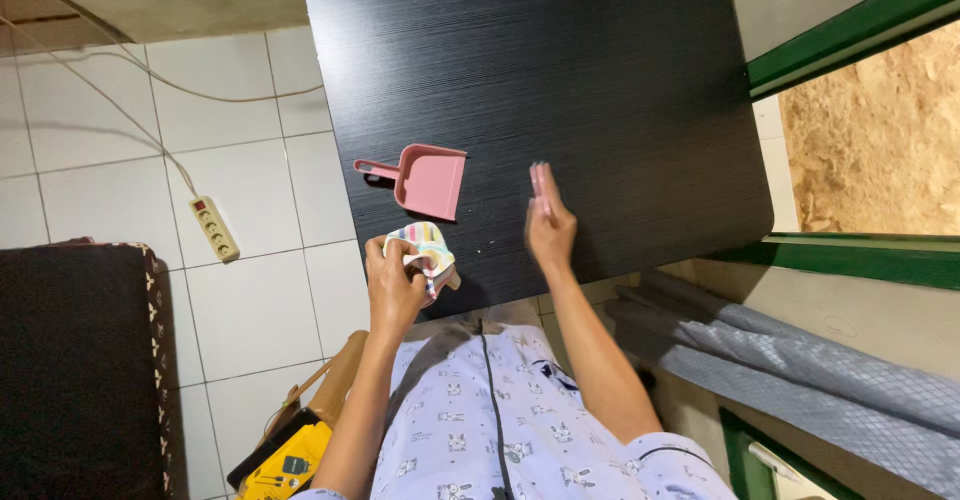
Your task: The person sweeps a black table with a small pink brush and dustpan, then wipes the surface with a cloth. The person moves the dustpan and brush around the table while sweeping debris into the dustpan and wiping the table surface.
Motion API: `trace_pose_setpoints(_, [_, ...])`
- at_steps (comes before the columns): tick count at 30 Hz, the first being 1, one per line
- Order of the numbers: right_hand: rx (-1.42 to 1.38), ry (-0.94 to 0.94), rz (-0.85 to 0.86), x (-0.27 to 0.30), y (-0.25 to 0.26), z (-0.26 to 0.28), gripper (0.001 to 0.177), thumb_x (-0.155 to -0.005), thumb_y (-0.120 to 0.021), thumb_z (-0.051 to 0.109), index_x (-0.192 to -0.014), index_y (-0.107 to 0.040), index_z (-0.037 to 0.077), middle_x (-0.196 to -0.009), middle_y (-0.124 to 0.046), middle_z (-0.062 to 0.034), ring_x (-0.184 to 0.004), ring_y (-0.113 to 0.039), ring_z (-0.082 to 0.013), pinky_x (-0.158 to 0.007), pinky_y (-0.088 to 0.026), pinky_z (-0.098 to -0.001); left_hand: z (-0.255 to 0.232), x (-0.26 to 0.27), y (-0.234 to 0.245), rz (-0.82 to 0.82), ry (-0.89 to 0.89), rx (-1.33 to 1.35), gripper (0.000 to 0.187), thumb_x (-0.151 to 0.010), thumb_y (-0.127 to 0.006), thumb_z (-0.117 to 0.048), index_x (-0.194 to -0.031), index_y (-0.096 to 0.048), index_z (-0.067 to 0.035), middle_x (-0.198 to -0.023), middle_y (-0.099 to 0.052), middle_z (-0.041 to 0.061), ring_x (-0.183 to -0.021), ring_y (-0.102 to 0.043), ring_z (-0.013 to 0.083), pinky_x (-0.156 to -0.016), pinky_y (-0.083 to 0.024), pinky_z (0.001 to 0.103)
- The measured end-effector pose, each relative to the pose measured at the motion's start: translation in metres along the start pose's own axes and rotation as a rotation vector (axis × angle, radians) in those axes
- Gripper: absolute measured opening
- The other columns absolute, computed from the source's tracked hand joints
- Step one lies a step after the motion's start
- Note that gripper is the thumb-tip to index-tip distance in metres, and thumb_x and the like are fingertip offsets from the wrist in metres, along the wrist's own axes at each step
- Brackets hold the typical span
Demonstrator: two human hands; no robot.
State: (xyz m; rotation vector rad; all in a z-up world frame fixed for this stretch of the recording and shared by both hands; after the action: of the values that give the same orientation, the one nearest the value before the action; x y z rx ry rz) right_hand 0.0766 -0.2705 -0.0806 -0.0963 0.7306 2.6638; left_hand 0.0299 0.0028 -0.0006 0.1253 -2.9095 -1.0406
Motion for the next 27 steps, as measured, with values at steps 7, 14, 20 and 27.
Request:
trace_pose_setpoints(7, [0.475, -0.088, -0.115, -0.01, 0.063, -0.053, 0.054, -0.098, -0.058, -0.001, -0.15, -0.052, 0.014, -0.138, -0.066, -0.0163, -0.101, -0.073, -0.0299, -0.093, -0.058, -0.0401, 0.002, -0.003, 0.002, 0.003, -0.017, 0.009, 0.035, -0.069, -0.068, 0.008, -0.101, -0.059, -0.003, -0.118, -0.05, 0.023, -0.109, -0.055, 0.0438, -0.091, -0.048, 0.05])
trace_pose_setpoints(14, [-0.138, -0.026, 0.129, 0.054, -0.033, 0.008, 0.053, -0.097, -0.054, -0.006, -0.148, -0.054, 0.008, -0.146, -0.061, -0.018, -0.135, -0.06, -0.0332, -0.111, -0.046, -0.0406, -0.006, -0.009, -0.001, 0.012, -0.059, 0.036, 0.033, -0.073, -0.065, 0.009, -0.103, -0.058, -0.002, -0.116, -0.05, 0.022, -0.108, -0.056, 0.0418, -0.088, -0.051, 0.048])
trace_pose_setpoints(20, [0.505, -0.078, -0.244, -0.008, 0.119, -0.075, 0.058, -0.097, -0.058, -0.004, -0.153, -0.052, 0.009, -0.147, -0.058, -0.0201, -0.131, -0.058, -0.0386, -0.108, -0.051, -0.041, -0.002, -0.008, 0.002, 0.009, -0.098, 0.025, 0.034, -0.071, -0.069, 0.008, -0.101, -0.058, -0.002, -0.115, -0.051, 0.022, -0.107, -0.056, 0.0421, -0.087, -0.05, 0.049])
trace_pose_setpoints(27, [0.213, -0.167, 0.039, 0.072, 0.014, -0.044, 0.071, -0.084, -0.054, -0.01, -0.151, -0.049, 0.013, -0.147, -0.06, -0.0169, -0.087, -0.072, -0.0303, -0.088, -0.06, -0.0356, -0.008, -0.014, -0.013, 0.076, -0.061, 0.007, 0.032, -0.072, -0.069, 0.006, -0.101, -0.059, -0.003, -0.116, -0.051, 0.02, -0.107, -0.057, 0.0408, -0.085, -0.051, 0.048])
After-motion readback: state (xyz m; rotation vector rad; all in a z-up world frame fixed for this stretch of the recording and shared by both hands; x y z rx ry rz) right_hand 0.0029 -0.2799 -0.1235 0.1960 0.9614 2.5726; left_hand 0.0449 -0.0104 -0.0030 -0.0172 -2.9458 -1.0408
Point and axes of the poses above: each hand's wrist, its own x-axis away from the middle knuckle, its own y-axis out of the back of the hand, z = x × y, the point moved 3 cm from there along -x, towards the middle knuckle
